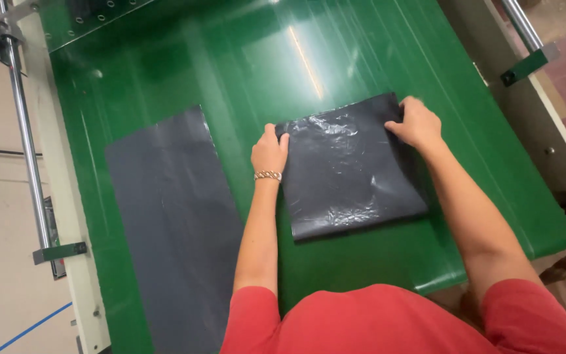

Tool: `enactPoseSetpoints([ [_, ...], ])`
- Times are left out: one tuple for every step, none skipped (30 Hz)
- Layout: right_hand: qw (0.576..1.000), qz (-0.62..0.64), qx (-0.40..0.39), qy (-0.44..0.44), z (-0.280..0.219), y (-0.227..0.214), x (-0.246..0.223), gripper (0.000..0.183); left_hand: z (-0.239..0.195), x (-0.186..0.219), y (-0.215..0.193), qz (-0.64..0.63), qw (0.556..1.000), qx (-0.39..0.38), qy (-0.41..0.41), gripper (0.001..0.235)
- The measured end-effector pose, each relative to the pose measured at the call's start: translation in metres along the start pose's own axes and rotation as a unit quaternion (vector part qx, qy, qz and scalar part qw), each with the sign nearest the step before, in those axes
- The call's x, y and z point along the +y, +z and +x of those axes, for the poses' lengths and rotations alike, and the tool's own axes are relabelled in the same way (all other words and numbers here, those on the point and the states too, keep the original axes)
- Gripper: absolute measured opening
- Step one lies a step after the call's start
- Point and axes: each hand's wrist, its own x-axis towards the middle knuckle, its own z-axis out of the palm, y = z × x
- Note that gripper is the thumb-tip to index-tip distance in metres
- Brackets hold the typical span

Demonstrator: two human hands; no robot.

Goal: Folding plastic bags on a conveyor belt and stacking them into a plastic crate.

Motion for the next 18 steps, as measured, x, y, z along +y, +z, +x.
enactPoseSetpoints([
  [0.998, 0.002, 0.044, -0.045, -0.001, -0.013, -0.011, 0.062, -0.005, 0.007, -0.002, 0.074, 0.993, 0.088, 0.022, 0.042],
  [0.992, 0.004, 0.087, -0.089, -0.003, -0.026, -0.022, 0.069, -0.011, 0.014, -0.003, 0.146, 0.973, 0.175, 0.043, 0.053],
  [0.992, 0.005, 0.091, -0.089, 0.009, -0.023, -0.023, 0.069, -0.022, 0.025, -0.010, 0.146, 0.972, 0.177, 0.045, 0.053],
  [0.990, -0.013, 0.067, -0.125, 0.020, -0.020, -0.025, 0.077, -0.034, 0.037, -0.016, 0.146, 0.966, 0.197, 0.078, 0.052],
  [0.986, -0.031, 0.045, -0.160, 0.032, -0.018, -0.026, 0.084, -0.046, 0.049, -0.023, 0.146, 0.959, 0.217, 0.112, 0.052],
  [0.986, -0.030, 0.049, -0.159, 0.042, -0.012, -0.026, 0.084, -0.057, 0.054, -0.014, 0.146, 0.958, 0.220, 0.116, 0.052],
  [0.991, -0.046, 0.011, -0.124, 0.053, -0.007, -0.026, 0.084, -0.068, 0.058, -0.004, 0.101, 0.962, 0.185, 0.174, 0.048],
  [0.994, -0.061, -0.028, -0.089, 0.064, -0.002, -0.026, 0.085, -0.079, 0.062, 0.005, 0.055, 0.959, 0.149, 0.233, 0.045],
  [0.994, -0.061, -0.026, -0.089, 0.071, -0.003, -0.030, 0.085, -0.086, 0.067, 0.014, 0.055, 0.959, 0.151, 0.233, 0.045],
  [0.992, -0.085, -0.071, -0.068, 0.077, -0.003, -0.034, 0.073, -0.093, 0.071, 0.022, 0.023, 0.955, 0.125, 0.269, 0.046],
  [0.986, -0.108, -0.119, -0.045, 0.079, 0.000, -0.037, 0.063, -0.105, 0.073, 0.030, -0.009, 0.948, 0.096, 0.302, 0.048],
  [0.986, -0.107, -0.121, -0.045, 0.079, 0.009, -0.034, 0.063, -0.111, 0.070, 0.035, -0.008, 0.949, 0.094, 0.302, 0.048],
  [0.987, -0.114, -0.101, -0.058, 0.082, 0.013, -0.031, 0.056, -0.115, 0.069, 0.041, -0.035, 0.956, 0.060, 0.286, 0.050],
  [0.987, -0.121, -0.081, -0.071, 0.085, 0.018, -0.028, 0.050, -0.118, 0.068, 0.046, -0.062, 0.961, 0.025, 0.269, 0.052],
  [0.987, -0.123, -0.078, -0.072, 0.066, 0.009, -0.032, 0.050, -0.116, 0.067, 0.043, -0.064, 0.960, 0.028, 0.270, 0.052],
  [0.990, -0.089, -0.033, -0.100, 0.047, 0.002, -0.036, 0.046, -0.113, 0.066, 0.039, -0.152, 0.967, -0.023, 0.205, 0.047],
  [0.990, -0.054, 0.008, -0.128, 0.026, -0.002, -0.040, 0.044, -0.115, 0.063, 0.036, -0.238, 0.959, -0.077, 0.135, 0.042],
  [0.990, -0.055, 0.007, -0.130, -0.001, -0.010, -0.041, 0.044, -0.107, 0.051, 0.053, -0.239, 0.959, -0.076, 0.133, 0.042],
])
